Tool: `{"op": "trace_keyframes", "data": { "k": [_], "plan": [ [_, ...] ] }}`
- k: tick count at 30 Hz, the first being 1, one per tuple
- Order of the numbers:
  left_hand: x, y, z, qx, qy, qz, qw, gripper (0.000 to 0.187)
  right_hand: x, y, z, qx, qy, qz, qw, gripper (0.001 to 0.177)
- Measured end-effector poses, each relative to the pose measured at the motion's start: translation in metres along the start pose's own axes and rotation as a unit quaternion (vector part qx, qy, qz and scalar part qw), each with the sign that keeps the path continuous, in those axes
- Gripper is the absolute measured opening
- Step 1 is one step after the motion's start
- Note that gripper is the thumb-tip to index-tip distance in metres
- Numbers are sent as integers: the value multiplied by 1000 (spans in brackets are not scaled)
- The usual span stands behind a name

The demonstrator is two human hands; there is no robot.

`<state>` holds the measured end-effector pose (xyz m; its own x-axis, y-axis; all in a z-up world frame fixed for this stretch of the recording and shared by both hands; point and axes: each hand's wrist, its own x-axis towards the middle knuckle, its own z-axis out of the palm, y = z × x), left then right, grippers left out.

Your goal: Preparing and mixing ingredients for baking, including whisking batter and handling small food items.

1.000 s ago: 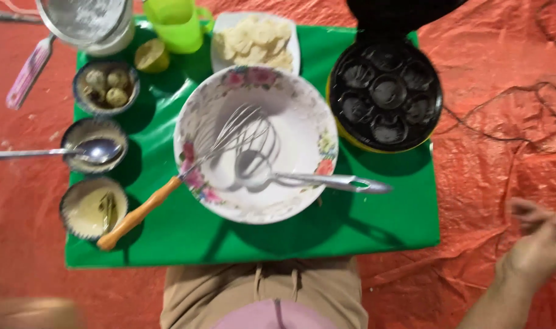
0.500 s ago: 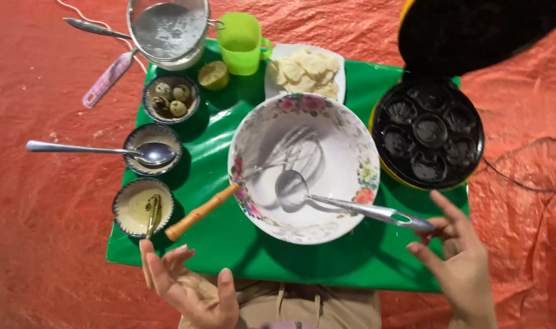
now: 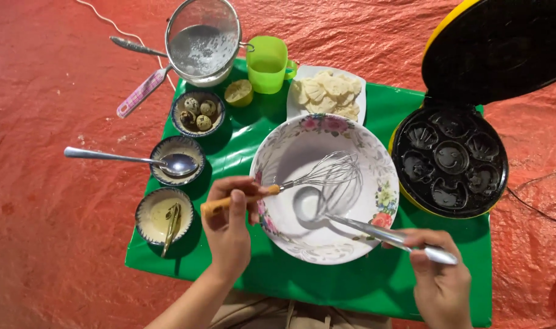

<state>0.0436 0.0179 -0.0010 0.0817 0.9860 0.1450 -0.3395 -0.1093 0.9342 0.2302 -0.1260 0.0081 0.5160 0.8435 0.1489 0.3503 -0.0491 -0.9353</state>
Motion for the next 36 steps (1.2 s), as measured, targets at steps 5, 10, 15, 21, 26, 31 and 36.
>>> {"op": "trace_keyframes", "data": {
  "k": [5, 10, 15, 21, 26, 31, 36],
  "plan": [
    [22, 16, 7, 22, -42, 89, 995, 33, 0, -2, -10, -50, 79, -29, 995, 17],
    [25, 22, -1, -41, 5, 130, 991, 27, 13, 3, 7, -58, 84, -73, 992, 16],
    [17, 32, -7, -4, 89, 145, 985, 31, 13, -1, 31, 17, 27, -73, 997, 15],
    [9, 25, -6, 28, 97, 146, 984, 32, -11, 11, 5, -54, 23, -2, 998, 14],
    [5, 18, 6, 32, 114, 160, 980, 33, -6, 9, -12, -70, 110, -30, 991, 10],
    [-2, 18, 7, 123, 131, 187, 966, 35, 2, 6, 13, -59, 111, -55, 991, 13],
    [-6, 37, 5, 279, 91, 150, 944, 34, 3, -8, 18, -5, 19, -37, 999, 16]
  ]
}}
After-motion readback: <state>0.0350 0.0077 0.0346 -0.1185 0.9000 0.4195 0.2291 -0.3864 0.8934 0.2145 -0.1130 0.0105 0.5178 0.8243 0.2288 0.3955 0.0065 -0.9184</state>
